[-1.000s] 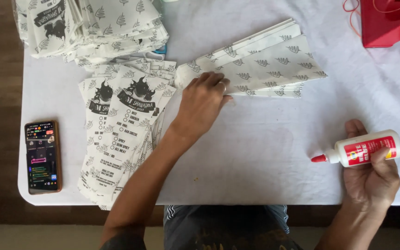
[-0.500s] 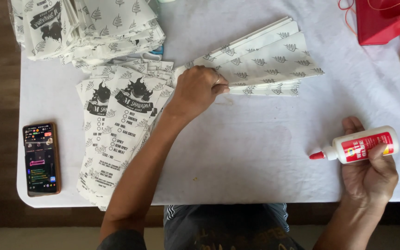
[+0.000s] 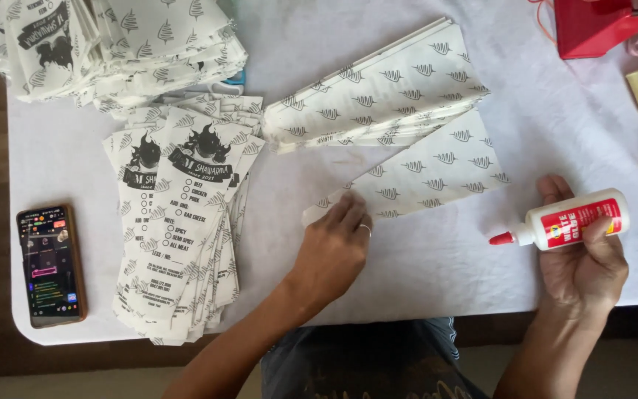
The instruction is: The person assembles paper sleeves by hand by applying glue from a bottle to the edge of paper sheets and folding them into a triangular shape, stacking the finished sleeves one by one.
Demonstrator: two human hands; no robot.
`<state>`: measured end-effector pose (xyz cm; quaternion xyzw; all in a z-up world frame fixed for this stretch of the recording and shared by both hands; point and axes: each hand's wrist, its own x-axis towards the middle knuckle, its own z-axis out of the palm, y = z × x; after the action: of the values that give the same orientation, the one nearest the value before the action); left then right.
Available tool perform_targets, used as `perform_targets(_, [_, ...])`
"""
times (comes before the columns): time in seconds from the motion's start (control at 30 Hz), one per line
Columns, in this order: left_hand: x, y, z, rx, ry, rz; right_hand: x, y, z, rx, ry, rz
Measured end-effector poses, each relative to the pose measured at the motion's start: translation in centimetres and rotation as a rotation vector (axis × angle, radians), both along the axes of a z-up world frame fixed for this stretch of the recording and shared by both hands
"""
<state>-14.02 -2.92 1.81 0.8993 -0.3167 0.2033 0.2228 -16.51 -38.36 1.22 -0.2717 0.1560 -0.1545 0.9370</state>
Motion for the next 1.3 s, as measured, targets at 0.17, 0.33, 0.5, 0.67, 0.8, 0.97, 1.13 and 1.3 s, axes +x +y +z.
perform_targets(0.17, [-0.1, -0.1, -0.4, -0.046, 0.04, 0.073, -0.1, 1.5, 2.3, 0.2, -0.067, -0.022])
perform_targets(0.33, [0.1, -0.1, -1.1, 0.001, 0.23, 0.113, -0.9, 1.6, 3.1, -0.195, 0.081, -0.218])
perform_targets(0.5, [0.5, 0.1, -1.7, -0.082, 0.25, 0.108, -1.6, 1.0, 2.6, -0.494, 0.011, -0.213])
perform_targets(0.67, [1.0, 0.4, -1.2, -0.117, 0.296, 0.127, -1.2, 4.2, 4.3, -0.848, 0.111, -0.243])
perform_targets(0.8, [1.3, 0.6, -0.6, -0.106, 0.368, 0.115, -1.4, 5.3, 3.3, -0.771, 0.122, -0.191])
perform_targets(0.97, [1.5, 0.6, -1.1, -0.15, 0.31, 0.107, -0.9, 7.9, 3.3, -1.015, 0.029, -0.131])
perform_targets(1.13, [2.1, 1.1, 0.0, -0.246, 0.283, 0.083, -0.2, 10.1, 2.0, -1.167, 0.098, -0.117])
perform_targets(1.3, [2.2, 1.4, 0.8, -0.264, 0.352, 0.079, 0.4, 9.8, 2.6, -1.232, 0.15, -0.108])
